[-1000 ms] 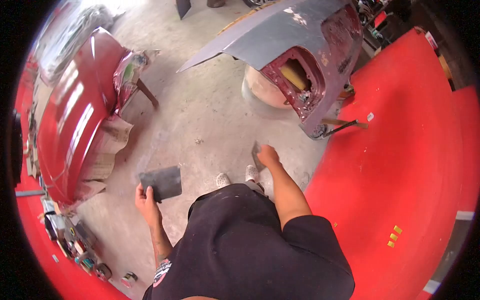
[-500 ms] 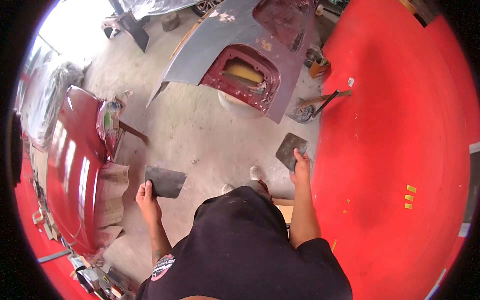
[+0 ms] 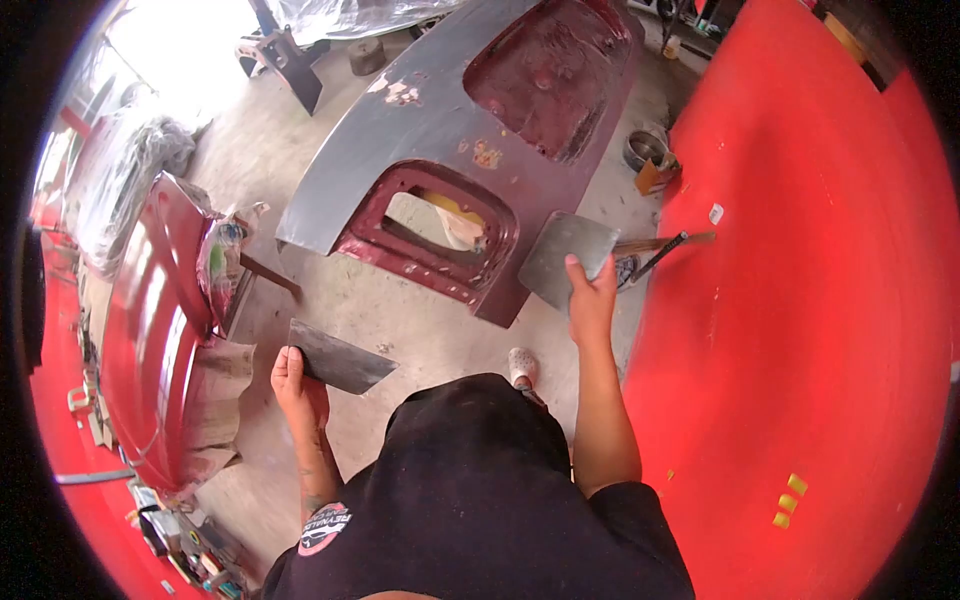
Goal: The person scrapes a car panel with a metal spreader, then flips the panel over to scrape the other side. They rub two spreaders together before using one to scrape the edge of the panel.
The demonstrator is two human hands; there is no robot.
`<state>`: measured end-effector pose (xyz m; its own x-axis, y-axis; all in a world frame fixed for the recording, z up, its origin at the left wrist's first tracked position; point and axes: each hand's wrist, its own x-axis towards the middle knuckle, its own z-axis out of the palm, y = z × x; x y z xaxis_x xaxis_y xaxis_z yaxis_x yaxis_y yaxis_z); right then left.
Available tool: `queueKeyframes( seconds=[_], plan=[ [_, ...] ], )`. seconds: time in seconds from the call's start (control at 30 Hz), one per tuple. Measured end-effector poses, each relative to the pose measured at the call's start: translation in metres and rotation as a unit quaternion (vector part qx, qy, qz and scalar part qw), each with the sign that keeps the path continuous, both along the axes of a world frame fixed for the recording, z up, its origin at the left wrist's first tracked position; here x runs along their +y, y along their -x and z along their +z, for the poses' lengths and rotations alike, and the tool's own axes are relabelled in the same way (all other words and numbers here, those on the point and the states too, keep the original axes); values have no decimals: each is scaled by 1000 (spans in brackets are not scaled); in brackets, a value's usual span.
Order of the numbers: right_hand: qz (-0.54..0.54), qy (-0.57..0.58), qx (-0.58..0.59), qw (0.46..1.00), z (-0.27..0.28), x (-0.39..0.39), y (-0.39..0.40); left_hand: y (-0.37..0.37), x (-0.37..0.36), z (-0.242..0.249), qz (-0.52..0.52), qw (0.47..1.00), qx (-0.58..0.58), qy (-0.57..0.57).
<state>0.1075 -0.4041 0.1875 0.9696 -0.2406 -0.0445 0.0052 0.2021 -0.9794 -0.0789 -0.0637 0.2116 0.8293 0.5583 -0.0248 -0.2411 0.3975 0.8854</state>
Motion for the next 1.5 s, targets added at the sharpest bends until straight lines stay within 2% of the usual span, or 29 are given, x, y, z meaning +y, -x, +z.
queueKeyframes(
  seconds=[0.1,0.17,0.23,0.37,0.43,0.53,0.67,0.73,0.77,0.83,0.9,0.97,1.03,1.1,1.17,1.27,1.33,1.37,1.43,1.5],
  plan=[
    [55,28,-15,998,-11,-6,-32,-18,-30,8,-10,1000,12,-12],
    [48,23,-7,999,-7,0,-41,-40,-63,31,-23,998,45,-35],
    [43,89,-27,995,-23,2,-54,-48,-71,30,-45,996,47,-60],
    [130,95,-66,985,31,25,-76,-63,-86,37,-54,993,56,-84],
    [127,66,-80,987,33,40,-95,-70,-85,41,-57,993,60,-89],
    [144,129,-73,978,58,36,-99,-78,-80,44,-61,992,53,-97],
    [123,121,-77,982,30,34,-90,-81,-68,43,-74,990,73,-98],
    [43,145,-154,976,27,53,-95,-79,-70,49,-87,993,61,-44],
    [39,146,-149,977,36,55,-97,-78,-67,51,-92,993,65,-43],
    [82,170,-118,975,62,55,-102,-78,-60,53,-109,990,81,-45],
    [82,201,-116,969,49,45,-96,-76,-54,51,-122,988,83,-49],
    [102,129,-95,982,40,38,-86,-78,-51,50,-128,987,83,-52],
    [88,129,-110,982,42,51,-88,-77,-51,52,-136,986,91,-42],
    [33,208,-135,968,63,71,-98,-77,-48,52,-143,985,89,-44],
    [37,225,-139,964,65,70,-103,-78,-43,51,-151,984,80,-44],
    [48,184,-125,974,49,57,-97,-77,-36,46,-179,980,78,-39],
    [85,48,-68,993,48,53,-86,-80,-42,51,-175,981,62,-47],
    [88,47,-66,993,48,59,-91,-80,-43,52,-173,982,64,-47],
    [55,172,-132,975,53,79,-107,-81,-43,54,-179,980,69,-50],
    [25,206,-151,966,75,87,-107,-79,-38,53,-190,978,71,-54]
  ],
)
